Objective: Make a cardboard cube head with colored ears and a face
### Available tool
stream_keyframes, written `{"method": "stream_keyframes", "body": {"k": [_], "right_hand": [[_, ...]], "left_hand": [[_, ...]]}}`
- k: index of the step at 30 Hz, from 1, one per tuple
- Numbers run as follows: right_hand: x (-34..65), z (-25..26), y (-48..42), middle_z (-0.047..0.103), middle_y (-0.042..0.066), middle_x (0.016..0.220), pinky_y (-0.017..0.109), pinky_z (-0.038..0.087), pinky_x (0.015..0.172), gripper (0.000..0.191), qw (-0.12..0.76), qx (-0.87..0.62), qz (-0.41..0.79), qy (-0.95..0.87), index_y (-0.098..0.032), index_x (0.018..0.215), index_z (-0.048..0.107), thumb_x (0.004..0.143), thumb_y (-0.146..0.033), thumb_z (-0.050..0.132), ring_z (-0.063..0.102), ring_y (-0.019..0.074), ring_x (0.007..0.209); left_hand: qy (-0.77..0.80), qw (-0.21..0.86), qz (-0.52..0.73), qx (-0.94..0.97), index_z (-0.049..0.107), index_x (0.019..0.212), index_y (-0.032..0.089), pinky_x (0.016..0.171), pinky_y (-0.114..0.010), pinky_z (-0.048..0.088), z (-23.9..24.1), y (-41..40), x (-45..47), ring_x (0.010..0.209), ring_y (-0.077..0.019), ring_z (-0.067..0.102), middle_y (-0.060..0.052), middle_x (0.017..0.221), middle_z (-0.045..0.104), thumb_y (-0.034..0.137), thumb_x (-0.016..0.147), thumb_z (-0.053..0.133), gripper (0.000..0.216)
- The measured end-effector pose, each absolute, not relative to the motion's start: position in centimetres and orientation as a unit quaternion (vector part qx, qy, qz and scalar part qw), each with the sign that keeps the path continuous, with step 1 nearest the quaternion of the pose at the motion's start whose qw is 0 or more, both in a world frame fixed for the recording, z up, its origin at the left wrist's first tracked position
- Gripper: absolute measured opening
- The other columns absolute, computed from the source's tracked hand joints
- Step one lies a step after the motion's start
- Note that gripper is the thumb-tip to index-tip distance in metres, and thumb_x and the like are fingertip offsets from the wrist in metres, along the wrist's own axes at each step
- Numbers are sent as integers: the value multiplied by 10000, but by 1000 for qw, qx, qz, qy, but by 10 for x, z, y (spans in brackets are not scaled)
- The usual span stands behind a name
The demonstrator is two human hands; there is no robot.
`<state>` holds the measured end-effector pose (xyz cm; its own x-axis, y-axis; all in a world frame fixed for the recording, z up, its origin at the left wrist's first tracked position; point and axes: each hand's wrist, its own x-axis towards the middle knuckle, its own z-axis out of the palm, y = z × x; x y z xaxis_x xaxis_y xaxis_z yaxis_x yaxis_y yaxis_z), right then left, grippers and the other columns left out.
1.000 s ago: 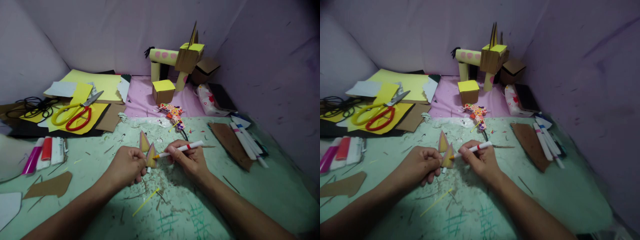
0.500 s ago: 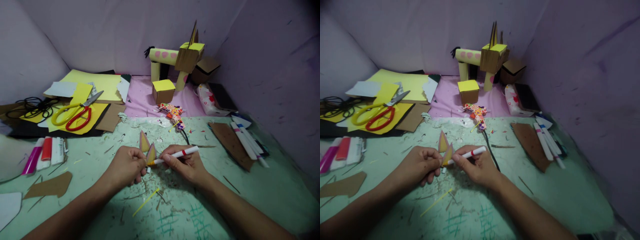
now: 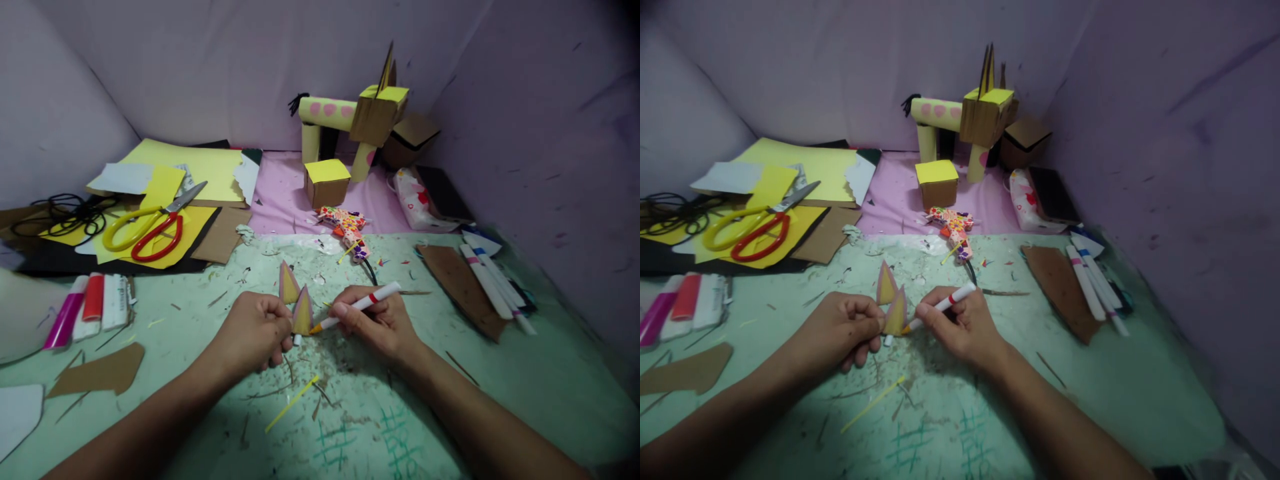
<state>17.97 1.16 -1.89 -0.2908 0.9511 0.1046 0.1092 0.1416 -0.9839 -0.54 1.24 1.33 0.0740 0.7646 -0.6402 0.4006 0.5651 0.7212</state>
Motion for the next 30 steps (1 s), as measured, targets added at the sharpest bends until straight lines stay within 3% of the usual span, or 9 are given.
{"method": "stream_keyframes", "body": {"k": [24,30], "right_hand": [[177,-20,11,510,-18,476,205,297,403,191,428,-414,515,-617,-134,662,639,793,-264,589,409,86,426],[174,-17,11,557,0,518,209,365,423,199,446,-406,503,-619,-139,687,652,805,-288,591,478,102,462]], "left_hand": [[664,586,153,438,531,625,143,264,-137,284,11,12,-5,295,-54,429,39,442,558,55,775,460,188],[667,585,151,436,529,615,145,265,-136,284,14,13,-5,295,-55,427,39,439,556,43,765,455,197]]}}
